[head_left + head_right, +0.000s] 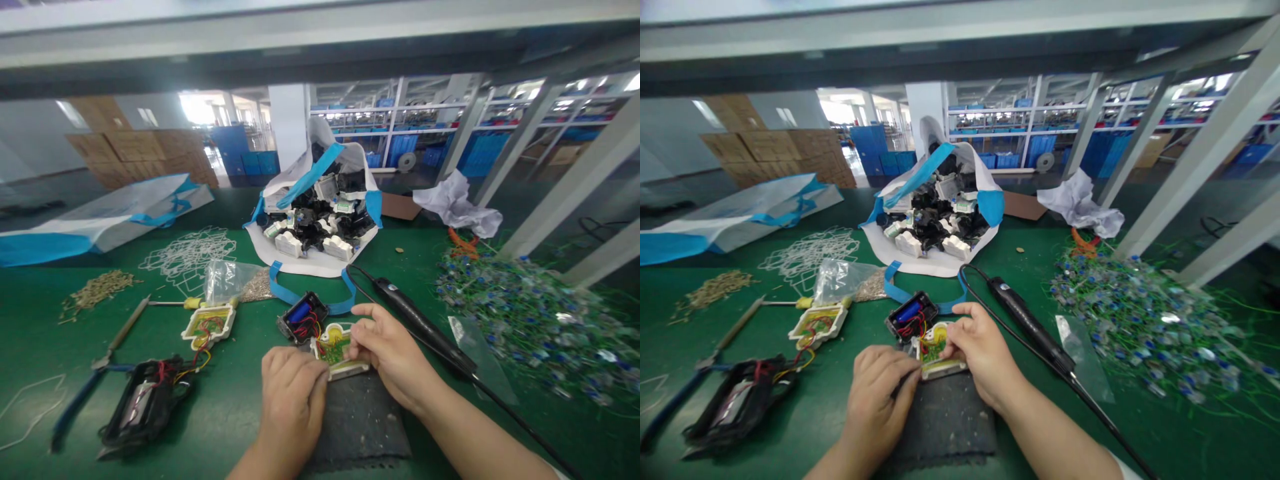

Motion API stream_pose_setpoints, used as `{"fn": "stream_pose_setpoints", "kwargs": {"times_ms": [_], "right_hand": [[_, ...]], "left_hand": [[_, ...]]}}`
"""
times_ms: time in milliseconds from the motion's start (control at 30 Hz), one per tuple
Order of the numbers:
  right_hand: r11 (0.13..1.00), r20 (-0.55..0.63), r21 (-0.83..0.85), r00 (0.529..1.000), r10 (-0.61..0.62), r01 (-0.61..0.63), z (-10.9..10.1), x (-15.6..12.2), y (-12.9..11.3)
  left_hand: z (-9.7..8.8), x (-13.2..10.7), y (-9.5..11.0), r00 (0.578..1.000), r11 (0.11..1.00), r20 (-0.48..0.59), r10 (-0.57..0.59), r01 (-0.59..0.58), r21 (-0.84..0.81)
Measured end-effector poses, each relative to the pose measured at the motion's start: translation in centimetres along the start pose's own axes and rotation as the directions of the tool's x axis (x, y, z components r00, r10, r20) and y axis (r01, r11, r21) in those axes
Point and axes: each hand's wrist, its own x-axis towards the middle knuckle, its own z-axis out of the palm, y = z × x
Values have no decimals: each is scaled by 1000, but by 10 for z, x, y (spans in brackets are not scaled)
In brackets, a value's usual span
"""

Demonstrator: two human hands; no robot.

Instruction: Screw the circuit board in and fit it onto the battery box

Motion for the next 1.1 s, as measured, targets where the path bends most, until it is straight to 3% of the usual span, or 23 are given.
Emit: {"fn": "stream_pose_setpoints", "kwargs": {"times_ms": [333, 500, 667, 900, 1100], "right_hand": [[989, 14, -125, 996, 85, -82, -4, 3, 8], [981, 22, -167, 995, 99, -94, -4, 2, 5], [956, 102, -267, 983, 152, -121, -4, 1, 1], [869, 188, -477, 951, 246, -131, -6, -2, 1], [799, 183, -595, 953, 242, -88, -8, -1, 2]], "left_hand": [[-7, -1, -24, 991, 966, 92, -101, 75, 248], [-13, 0, -12, 967, 977, 186, -172, 143, 159], [-12, -3, -3, 938, 992, 322, -127, 119, 46], [-4, -12, -11, 906, 971, 348, -241, 226, 83], [6, -12, -6, 911, 974, 350, -216, 176, 143]]}}
